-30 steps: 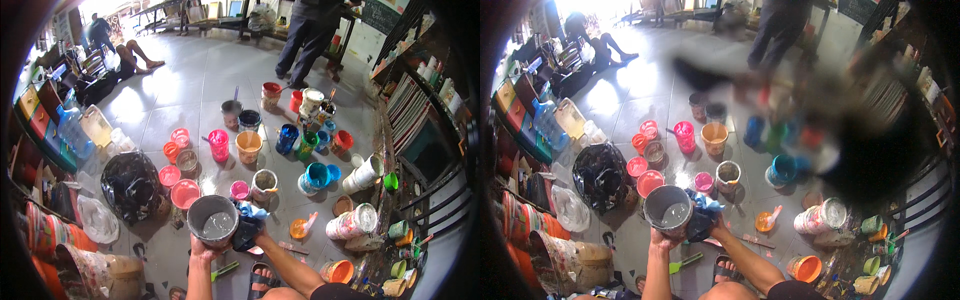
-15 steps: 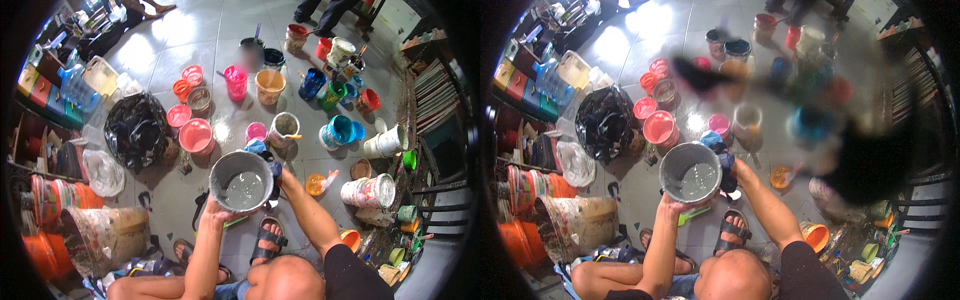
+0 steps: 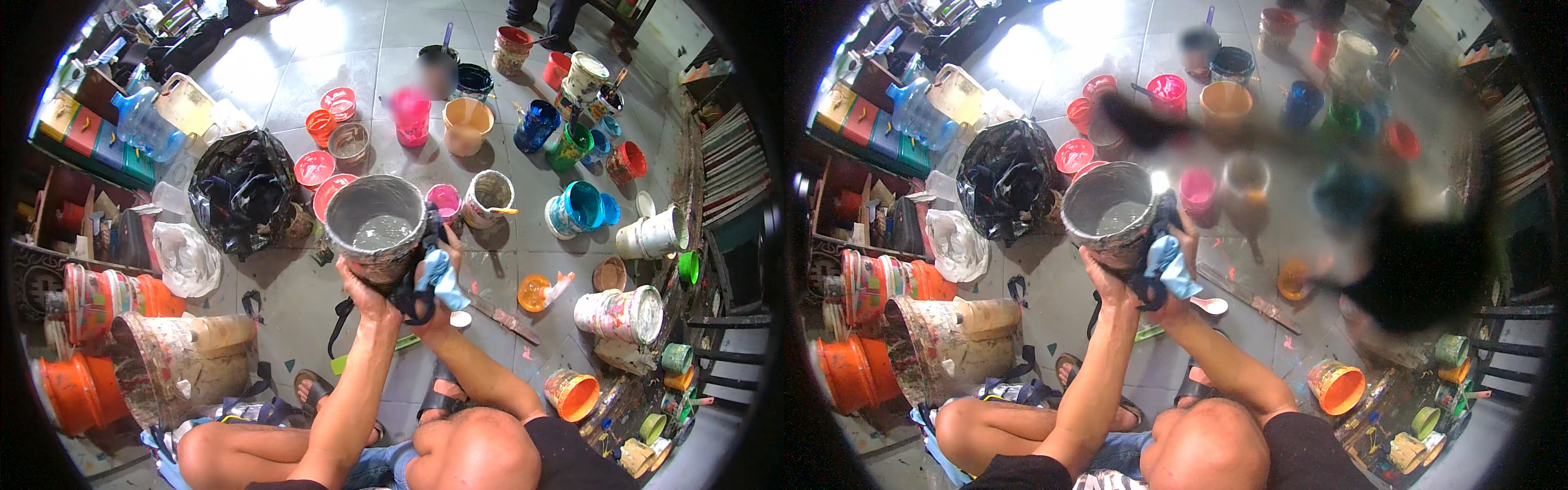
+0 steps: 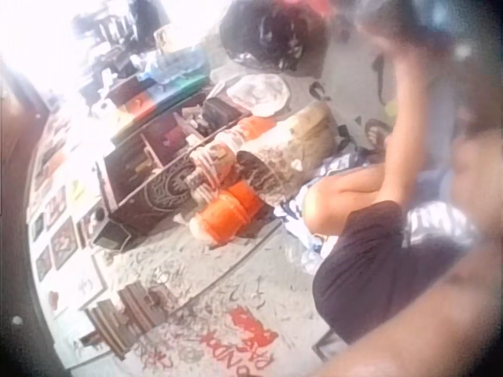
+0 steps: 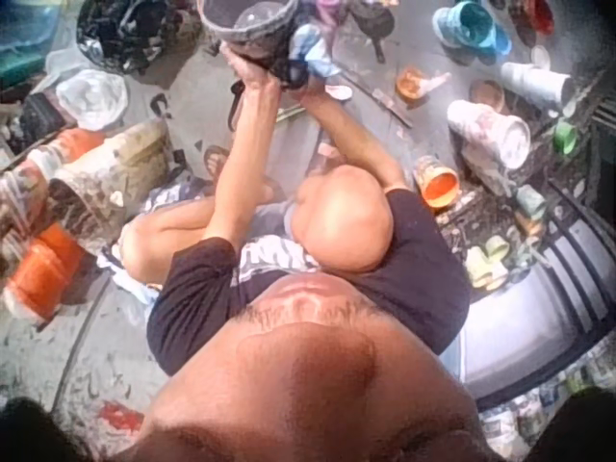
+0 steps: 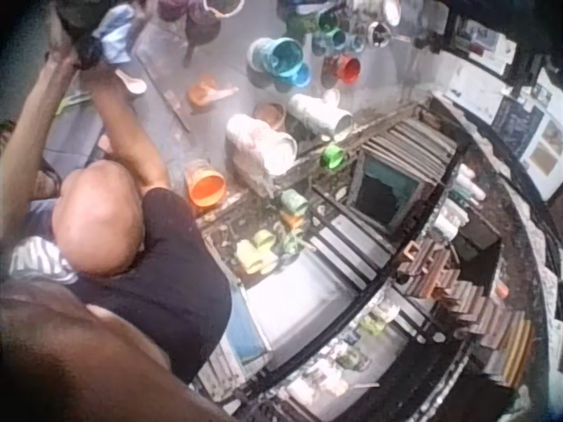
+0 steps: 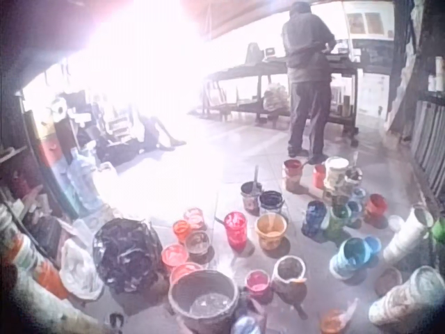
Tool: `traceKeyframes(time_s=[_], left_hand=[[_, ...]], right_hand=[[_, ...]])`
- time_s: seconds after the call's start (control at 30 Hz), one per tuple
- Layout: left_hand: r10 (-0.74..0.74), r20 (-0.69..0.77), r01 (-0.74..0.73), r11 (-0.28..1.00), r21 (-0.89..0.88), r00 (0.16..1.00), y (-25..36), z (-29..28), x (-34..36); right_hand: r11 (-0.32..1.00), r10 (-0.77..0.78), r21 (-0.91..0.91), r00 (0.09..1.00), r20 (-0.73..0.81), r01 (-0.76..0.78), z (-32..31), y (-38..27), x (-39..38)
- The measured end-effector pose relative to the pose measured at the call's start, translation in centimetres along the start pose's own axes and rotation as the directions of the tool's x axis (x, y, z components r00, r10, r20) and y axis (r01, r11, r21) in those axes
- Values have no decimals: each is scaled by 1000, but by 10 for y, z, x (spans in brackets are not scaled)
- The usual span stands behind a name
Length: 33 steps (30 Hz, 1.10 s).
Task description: The person stirs grey paint in a small container using a spatula, wipes the tool with a cloth, sprays the container with liquid from a bottle, and wipes the exterior and rim of the container.
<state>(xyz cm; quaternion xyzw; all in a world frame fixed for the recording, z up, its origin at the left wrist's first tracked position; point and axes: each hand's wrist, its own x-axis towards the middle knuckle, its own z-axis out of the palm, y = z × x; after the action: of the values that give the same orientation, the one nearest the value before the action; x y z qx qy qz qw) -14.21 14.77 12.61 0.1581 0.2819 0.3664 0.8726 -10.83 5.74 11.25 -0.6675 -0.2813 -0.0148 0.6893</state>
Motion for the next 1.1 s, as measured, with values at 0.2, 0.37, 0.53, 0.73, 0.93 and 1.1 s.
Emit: traceKeyframes(time_s=[0.2, 0.37, 0.53, 0.73, 0.93, 1.1], left_hand=[[22, 197, -51, 989, 139, 980, 18, 26, -8], [-63, 499, -174, 893, 415, 864, 51, 43, -16], [-251, 554, -403, 465, 788, 794, 61, 58, -24], [47, 496, -402, 654, 640, 867, 46, 64, -23], [232, 338, -395, 718, 573, 912, 40, 57, -23], [324, 350, -476, 632, 611, 879, 43, 59, -25]], right_hand=[[902, 369, 264, 927, -66, -341, -16, 29, 13], [613, 502, 667, 861, 85, -423, -43, 13, 78], [690, 464, 536, 865, 188, -487, -45, 36, 117], [657, 516, 599, 852, 84, -457, -18, -9, 120], [985, -162, -42, 983, 86, 166, -9, -48, 103], [875, -414, -196, 893, 175, 444, -14, -63, 97]])
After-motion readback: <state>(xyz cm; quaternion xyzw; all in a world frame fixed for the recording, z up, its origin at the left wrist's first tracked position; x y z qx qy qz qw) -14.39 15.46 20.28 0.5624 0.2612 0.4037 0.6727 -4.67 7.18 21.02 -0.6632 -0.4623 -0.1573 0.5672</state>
